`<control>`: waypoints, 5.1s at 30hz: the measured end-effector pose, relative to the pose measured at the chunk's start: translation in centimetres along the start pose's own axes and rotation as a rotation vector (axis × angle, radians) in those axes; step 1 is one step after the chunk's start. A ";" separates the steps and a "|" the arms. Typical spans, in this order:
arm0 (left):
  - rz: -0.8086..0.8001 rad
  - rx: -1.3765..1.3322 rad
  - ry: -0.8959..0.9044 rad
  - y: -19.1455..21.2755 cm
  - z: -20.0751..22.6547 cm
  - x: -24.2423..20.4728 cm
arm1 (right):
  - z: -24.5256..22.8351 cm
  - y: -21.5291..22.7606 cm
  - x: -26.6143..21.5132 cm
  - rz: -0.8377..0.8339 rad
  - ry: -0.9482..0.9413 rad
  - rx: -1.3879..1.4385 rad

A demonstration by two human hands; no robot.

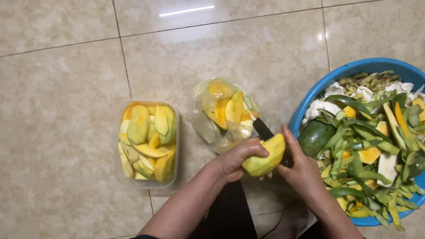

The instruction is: Peeling and slicing mangoes with a knife and placing the fruit into a container

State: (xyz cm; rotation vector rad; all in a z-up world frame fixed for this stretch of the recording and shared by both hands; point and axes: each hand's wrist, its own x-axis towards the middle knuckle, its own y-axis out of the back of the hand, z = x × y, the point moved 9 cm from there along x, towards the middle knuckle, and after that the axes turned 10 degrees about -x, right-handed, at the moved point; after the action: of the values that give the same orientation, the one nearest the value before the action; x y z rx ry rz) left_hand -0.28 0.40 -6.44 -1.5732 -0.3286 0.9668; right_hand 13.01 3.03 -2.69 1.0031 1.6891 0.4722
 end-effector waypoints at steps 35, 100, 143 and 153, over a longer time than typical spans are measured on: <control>0.227 0.771 -0.145 -2.4 4.8 -3.5 | -2.7 0.5 1.8 -0.106 -0.067 1.130; 0.091 -0.537 -0.502 -0.6 9.7 0.2 | -5.1 -1.0 -1.4 -0.126 0.262 -0.018; 0.190 -0.048 -0.383 0.1 7.7 1.1 | -3.8 0.2 0.9 -0.090 -0.047 -0.055; 0.142 -0.117 -0.294 0.7 6.4 1.1 | -5.5 -0.4 1.2 -0.137 0.238 0.270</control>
State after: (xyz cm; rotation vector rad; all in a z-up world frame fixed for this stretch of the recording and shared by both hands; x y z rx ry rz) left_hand -4.50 5.38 -7.23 -1.5757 -0.4906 1.3141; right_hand 7.69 4.75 -1.71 1.0454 2.0616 0.2867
